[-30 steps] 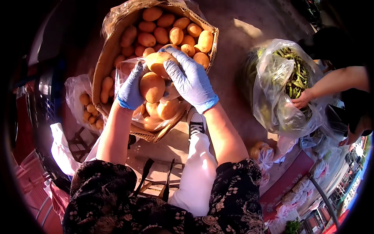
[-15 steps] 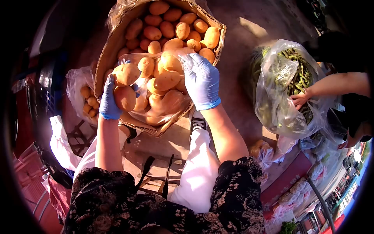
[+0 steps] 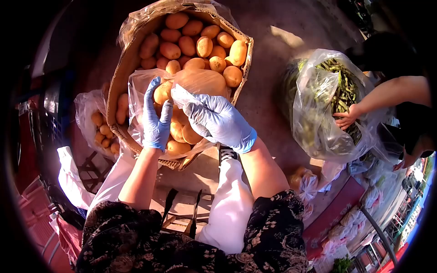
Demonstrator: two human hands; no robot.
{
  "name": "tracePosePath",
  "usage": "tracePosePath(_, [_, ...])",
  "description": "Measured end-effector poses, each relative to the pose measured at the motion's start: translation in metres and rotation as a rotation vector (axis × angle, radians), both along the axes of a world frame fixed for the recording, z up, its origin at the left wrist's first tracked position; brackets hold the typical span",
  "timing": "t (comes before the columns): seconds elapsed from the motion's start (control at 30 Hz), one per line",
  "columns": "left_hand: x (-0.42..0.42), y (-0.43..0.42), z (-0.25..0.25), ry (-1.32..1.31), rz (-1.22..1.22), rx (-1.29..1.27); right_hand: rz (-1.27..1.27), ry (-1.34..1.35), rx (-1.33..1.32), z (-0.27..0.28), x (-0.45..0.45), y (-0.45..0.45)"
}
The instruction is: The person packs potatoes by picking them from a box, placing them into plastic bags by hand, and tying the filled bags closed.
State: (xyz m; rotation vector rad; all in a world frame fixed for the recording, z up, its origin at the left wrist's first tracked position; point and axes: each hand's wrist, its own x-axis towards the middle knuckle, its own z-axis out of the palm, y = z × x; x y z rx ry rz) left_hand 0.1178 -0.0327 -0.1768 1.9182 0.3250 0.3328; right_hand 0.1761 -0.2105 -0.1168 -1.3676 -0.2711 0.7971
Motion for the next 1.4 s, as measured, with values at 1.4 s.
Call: tracePosePath(1.4, [-0.05, 0.062, 0.07, -0.324, 0.217, -0.542, -0.435, 0.139, 0.397, 0.018, 0.035, -0.003])
